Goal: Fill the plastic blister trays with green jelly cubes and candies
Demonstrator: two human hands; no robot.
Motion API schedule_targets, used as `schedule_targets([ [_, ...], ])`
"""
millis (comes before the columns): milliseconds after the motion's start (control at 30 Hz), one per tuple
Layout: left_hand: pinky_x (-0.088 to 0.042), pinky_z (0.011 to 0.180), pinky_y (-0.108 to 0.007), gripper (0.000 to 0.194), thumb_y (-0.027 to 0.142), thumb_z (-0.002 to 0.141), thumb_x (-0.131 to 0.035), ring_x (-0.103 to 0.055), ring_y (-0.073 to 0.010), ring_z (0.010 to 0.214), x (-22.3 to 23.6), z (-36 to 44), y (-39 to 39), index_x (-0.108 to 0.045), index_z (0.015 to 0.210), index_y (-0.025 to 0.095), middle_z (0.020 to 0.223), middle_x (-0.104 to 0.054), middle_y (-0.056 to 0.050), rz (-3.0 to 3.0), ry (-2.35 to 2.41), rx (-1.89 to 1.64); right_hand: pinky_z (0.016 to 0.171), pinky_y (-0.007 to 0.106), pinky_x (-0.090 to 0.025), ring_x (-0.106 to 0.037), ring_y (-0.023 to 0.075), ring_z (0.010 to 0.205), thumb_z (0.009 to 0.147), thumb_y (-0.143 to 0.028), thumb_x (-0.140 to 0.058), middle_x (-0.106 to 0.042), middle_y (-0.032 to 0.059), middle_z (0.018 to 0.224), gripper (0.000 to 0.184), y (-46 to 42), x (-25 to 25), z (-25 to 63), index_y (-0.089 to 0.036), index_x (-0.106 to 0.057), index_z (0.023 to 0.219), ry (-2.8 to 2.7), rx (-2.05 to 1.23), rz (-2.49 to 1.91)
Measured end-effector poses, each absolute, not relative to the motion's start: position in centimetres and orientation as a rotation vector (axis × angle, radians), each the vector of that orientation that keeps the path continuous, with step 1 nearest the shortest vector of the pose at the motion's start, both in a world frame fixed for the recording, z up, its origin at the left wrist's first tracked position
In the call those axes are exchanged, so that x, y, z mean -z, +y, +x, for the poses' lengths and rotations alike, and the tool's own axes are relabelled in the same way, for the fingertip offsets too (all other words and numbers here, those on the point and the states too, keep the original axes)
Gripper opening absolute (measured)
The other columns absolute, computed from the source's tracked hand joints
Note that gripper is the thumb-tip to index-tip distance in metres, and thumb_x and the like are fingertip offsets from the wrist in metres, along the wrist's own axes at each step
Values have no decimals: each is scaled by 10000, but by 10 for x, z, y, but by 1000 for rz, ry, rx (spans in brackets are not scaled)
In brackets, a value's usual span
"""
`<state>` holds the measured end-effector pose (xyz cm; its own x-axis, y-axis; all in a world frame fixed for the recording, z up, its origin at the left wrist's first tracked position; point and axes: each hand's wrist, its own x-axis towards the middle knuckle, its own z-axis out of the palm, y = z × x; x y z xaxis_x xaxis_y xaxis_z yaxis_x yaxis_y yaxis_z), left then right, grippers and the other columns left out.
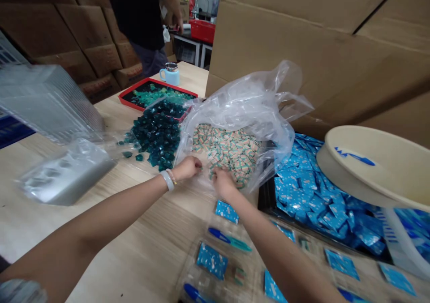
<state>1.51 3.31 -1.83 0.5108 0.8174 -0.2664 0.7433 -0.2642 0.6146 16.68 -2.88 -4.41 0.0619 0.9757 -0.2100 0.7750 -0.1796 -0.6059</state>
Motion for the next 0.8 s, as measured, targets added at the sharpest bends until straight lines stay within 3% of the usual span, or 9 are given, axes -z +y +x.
schedule_targets([
  [200, -426, 731, -305, 207, 135, 643, -563, -571, -213, 766, 28, 18, 30, -638, 817, 51, 779, -634, -128, 2178, 1238, -138, 713, 263, -373, -471, 158, 799, 722, -92, -433, -517, 56, 860, 188, -44, 37, 161, -167, -561, 838, -2009, -575, -1955],
  [400, -413, 781, -277, 242, 107, 699, -456, -557, -176, 831, 17, 12, 19, -623, 875, 108, 879, -625, -87, 2256, 1125, -258, 754, 280, -376, -472, 172, 857, 750, -83, -413, -522, 62, 894, 210, -54, 36, 166, -175, -561, 867, -2110, -555, -1747],
  [567, -434, 753, -258, 208, 98, 698, -481, -571, -157, 788, 10, 5, 17, -628, 845, 101, 832, -641, -72, 2156, 1146, -441, 758, 287, -377, -487, 173, 845, 754, -106, -441, -542, 59, 870, 184, -54, 42, 169, -174, -575, 859, -2049, -620, -1714],
  [800, -446, 754, -251, 208, 105, 703, -501, -588, -147, 803, 4, 2, 31, -627, 868, 85, 870, -657, -84, 2009, 1211, -389, 653, 257, -370, -470, 146, 689, 712, -126, -432, -510, 21, 715, 126, -45, 38, 188, -168, -540, 760, -1915, -643, -1710],
])
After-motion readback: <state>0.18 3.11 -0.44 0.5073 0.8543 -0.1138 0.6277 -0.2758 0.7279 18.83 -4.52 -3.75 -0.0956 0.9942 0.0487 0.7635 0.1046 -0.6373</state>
